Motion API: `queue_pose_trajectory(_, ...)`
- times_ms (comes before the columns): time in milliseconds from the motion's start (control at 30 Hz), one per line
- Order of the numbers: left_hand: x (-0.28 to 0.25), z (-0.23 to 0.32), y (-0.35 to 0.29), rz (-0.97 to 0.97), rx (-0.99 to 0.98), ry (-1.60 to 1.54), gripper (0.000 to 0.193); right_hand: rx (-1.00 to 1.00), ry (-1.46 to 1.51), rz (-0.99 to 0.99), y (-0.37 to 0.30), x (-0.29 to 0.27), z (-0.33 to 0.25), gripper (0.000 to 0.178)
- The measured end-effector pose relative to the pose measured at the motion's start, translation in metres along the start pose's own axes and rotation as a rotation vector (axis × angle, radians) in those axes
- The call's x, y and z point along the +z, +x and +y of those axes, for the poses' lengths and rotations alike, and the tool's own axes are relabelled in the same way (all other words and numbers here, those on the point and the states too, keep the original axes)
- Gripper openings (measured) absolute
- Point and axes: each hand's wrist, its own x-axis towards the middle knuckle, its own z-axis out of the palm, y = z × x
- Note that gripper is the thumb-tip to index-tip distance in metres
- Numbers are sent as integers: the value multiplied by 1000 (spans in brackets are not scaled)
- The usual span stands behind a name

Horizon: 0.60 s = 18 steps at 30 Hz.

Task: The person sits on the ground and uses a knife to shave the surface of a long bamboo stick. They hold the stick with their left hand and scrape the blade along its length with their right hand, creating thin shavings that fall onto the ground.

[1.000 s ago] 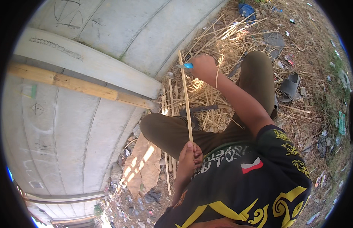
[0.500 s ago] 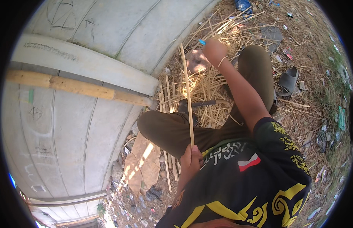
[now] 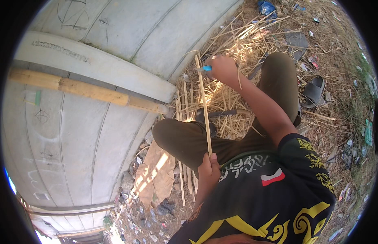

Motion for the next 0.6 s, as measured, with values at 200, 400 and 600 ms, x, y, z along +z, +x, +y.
queue_pose_trajectory(200,-3,2,-9,-64,46,170,37,249,-39,28,6,12,31,17)
queue_pose_trajectory(400,-7,-5,-8,-23,-65,-65,36,480,244,23,12,-12,29,20)
queue_pose_trajectory(600,-2,17,-2,-42,-133,-212,36,-133,43,-7,-11,-2,-9,14)
